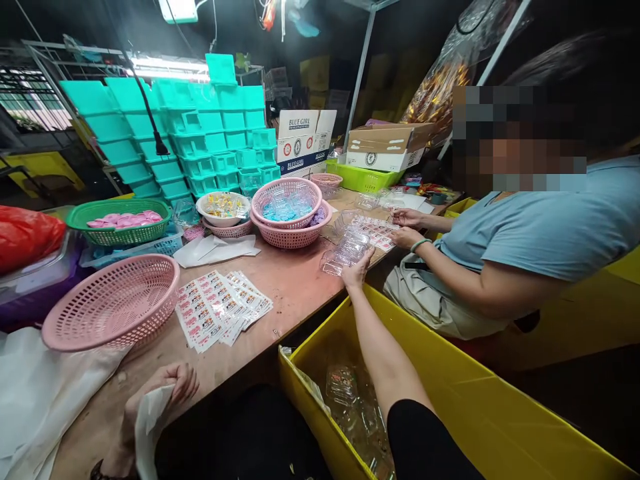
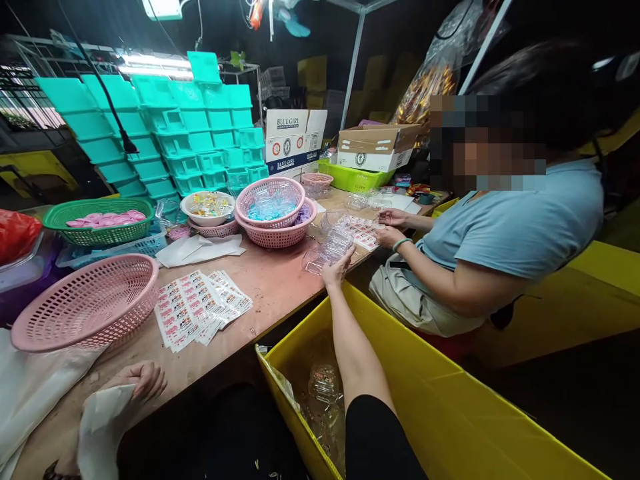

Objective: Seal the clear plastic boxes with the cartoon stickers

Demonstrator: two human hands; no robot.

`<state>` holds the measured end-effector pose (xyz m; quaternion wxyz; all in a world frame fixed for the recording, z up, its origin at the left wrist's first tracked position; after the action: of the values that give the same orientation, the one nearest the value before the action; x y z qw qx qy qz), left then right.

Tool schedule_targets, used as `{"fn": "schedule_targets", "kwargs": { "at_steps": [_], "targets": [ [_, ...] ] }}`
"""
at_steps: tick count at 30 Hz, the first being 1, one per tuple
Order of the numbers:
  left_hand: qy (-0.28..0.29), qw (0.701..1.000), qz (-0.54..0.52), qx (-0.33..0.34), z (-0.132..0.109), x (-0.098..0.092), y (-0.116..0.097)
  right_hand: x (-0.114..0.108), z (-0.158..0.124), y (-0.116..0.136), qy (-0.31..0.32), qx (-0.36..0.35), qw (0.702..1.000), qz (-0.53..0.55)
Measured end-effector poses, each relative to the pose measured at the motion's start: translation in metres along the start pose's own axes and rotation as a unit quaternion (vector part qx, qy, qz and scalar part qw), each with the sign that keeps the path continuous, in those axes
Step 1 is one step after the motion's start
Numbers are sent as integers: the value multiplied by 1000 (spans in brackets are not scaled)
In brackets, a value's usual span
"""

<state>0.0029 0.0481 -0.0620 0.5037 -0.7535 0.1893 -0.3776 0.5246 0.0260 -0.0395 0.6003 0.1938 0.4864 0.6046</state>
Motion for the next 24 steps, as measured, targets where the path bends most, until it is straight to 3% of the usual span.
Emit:
{"fn": "schedule_targets", "kwargs": {
  "at_steps": [3, 12, 17, 24],
  "targets": [
    [39, 999, -12, 13, 10, -8, 10, 9, -7, -2, -12, -8, 1000, 14],
    [-2, 993, 58, -104, 30, 18, 14, 23, -73, 12, -14, -61, 997, 47],
    [-19, 989, 51, -135, 47, 37, 12, 31, -116, 32, 18, -83, 994, 68],
    [-82, 990, 36, -111, 49, 57, -7, 56, -161, 68, 89, -107, 980, 143]
  ]
}}
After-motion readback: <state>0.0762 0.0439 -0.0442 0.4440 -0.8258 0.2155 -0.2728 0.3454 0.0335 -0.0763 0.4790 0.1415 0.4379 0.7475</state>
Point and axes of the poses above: each hand's wrist, its own z-axis towards the middle knuckle, its own x-axis out of the palm, y = z × x, the point moved 2 cm from there along z, towards the middle knuckle, and after that the axes turned 5 degrees about -x, right-handed, at the moved point
